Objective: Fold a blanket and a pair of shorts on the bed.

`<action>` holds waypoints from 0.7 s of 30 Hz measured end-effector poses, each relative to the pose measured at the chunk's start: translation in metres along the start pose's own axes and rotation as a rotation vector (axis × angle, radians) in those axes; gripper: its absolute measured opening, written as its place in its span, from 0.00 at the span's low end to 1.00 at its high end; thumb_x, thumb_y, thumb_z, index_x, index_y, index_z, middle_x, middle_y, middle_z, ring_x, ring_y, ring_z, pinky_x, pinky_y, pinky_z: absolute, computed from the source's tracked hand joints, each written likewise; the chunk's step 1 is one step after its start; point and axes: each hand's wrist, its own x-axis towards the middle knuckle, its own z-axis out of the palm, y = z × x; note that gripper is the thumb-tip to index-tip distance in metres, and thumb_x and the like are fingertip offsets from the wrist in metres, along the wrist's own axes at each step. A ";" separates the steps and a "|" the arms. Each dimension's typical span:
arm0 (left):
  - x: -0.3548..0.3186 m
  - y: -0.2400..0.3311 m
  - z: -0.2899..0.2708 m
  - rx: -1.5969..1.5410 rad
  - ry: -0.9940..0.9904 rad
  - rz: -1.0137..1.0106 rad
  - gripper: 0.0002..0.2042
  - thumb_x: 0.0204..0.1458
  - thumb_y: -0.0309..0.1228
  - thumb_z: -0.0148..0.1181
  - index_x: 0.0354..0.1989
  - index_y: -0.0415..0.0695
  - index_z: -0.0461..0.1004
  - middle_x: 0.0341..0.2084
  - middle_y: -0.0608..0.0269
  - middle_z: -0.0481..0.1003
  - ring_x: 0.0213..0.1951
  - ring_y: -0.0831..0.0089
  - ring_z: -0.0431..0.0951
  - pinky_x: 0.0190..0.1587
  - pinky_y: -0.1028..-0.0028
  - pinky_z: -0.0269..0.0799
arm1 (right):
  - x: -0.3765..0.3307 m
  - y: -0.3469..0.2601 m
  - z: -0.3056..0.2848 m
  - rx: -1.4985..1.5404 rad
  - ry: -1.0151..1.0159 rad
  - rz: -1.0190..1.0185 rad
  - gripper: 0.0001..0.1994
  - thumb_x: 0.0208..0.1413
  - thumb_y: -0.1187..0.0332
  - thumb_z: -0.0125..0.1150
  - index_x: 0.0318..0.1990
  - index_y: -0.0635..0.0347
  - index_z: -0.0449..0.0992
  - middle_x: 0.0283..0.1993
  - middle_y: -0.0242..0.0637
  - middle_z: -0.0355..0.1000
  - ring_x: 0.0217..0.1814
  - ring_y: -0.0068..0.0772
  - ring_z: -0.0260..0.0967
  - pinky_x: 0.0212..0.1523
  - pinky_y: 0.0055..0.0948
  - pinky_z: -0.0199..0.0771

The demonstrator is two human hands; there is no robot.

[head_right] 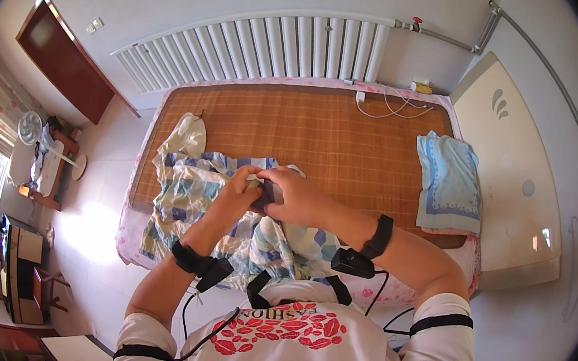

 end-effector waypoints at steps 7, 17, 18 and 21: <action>-0.015 0.012 0.019 0.130 -0.235 0.091 0.20 0.46 0.21 0.43 0.50 0.41 0.53 0.28 0.59 0.69 0.32 0.77 0.69 0.32 0.80 0.66 | -0.024 -0.005 0.006 -0.089 0.040 -0.091 0.18 0.39 0.73 0.58 0.42 0.61 0.65 0.37 0.44 0.65 0.38 0.37 0.64 0.36 0.28 0.64; -0.046 -0.037 -0.040 0.205 -0.185 -0.088 0.17 0.44 0.25 0.51 0.44 0.39 0.62 0.39 0.57 0.69 0.41 0.72 0.69 0.43 0.74 0.65 | -0.105 -0.050 -0.058 0.150 -0.158 0.156 0.09 0.39 0.78 0.50 0.33 0.62 0.69 0.30 0.31 0.64 0.33 0.21 0.59 0.34 0.19 0.58; -0.044 -0.047 -0.037 0.200 -0.196 -0.088 0.17 0.44 0.25 0.51 0.44 0.39 0.62 0.39 0.57 0.69 0.41 0.72 0.69 0.43 0.74 0.65 | -0.114 -0.061 -0.059 0.275 -0.141 0.214 0.09 0.39 0.78 0.49 0.31 0.62 0.69 0.30 0.30 0.63 0.33 0.20 0.58 0.34 0.18 0.57; -0.033 -0.078 -0.032 0.498 -0.286 0.110 0.18 0.41 0.26 0.55 0.43 0.42 0.64 0.40 0.59 0.68 0.41 0.70 0.69 0.42 0.73 0.65 | -0.137 -0.095 -0.064 0.402 -0.019 0.259 0.07 0.37 0.74 0.51 0.28 0.64 0.69 0.29 0.31 0.63 0.33 0.22 0.59 0.36 0.18 0.56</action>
